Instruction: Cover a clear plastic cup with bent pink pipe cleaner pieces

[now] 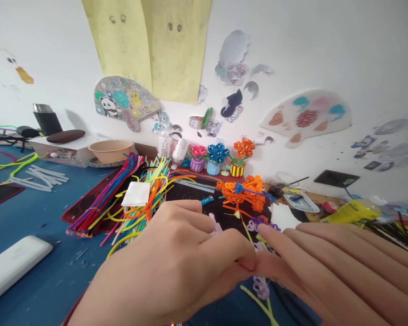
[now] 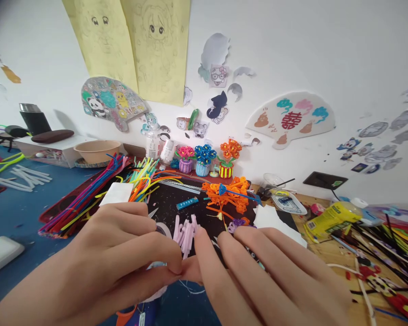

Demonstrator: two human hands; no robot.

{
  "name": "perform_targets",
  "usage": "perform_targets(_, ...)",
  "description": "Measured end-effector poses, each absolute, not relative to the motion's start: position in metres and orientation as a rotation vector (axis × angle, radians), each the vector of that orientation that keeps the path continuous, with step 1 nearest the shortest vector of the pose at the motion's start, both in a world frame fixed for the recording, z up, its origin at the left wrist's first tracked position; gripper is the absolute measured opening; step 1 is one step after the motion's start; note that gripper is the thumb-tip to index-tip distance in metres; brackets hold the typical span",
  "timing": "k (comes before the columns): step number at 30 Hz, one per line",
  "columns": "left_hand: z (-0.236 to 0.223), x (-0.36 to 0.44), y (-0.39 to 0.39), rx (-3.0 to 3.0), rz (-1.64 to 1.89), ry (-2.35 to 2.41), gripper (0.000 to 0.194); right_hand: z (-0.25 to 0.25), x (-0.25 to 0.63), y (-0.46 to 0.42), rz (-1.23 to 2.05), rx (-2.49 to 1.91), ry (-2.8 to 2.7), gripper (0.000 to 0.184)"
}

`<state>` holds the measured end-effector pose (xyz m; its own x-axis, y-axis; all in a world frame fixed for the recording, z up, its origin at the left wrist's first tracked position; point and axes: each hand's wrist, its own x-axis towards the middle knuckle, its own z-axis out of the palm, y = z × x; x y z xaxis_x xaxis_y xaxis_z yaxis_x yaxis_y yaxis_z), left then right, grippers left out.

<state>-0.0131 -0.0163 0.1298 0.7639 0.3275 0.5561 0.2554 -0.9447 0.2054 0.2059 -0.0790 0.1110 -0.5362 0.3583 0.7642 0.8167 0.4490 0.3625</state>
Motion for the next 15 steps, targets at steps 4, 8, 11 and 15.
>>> perform_targets(4, 0.132, -0.013, -0.017, 2.824, 0.865, 0.446, 0.01, 0.111, 0.206, -0.081, -0.888, -1.013, -2.119, 0.022)
perform_targets(8, 0.133, -0.012, -0.016, 2.819, 0.817, 0.407, 0.011, 0.118, 0.2, -0.079, -0.859, -0.99, -2.1, 0.02)
perform_targets(11, 0.133, -0.011, -0.015, 2.813, 0.841, 0.388, 0.011, 0.124, 0.197, -0.077, -0.827, -0.977, -2.08, 0.02)
perform_targets(15, 0.132, -0.01, -0.014, 2.826, 0.857, 0.406, 0.012, 0.129, 0.196, -0.075, -0.807, -0.957, -2.078, 0.019)
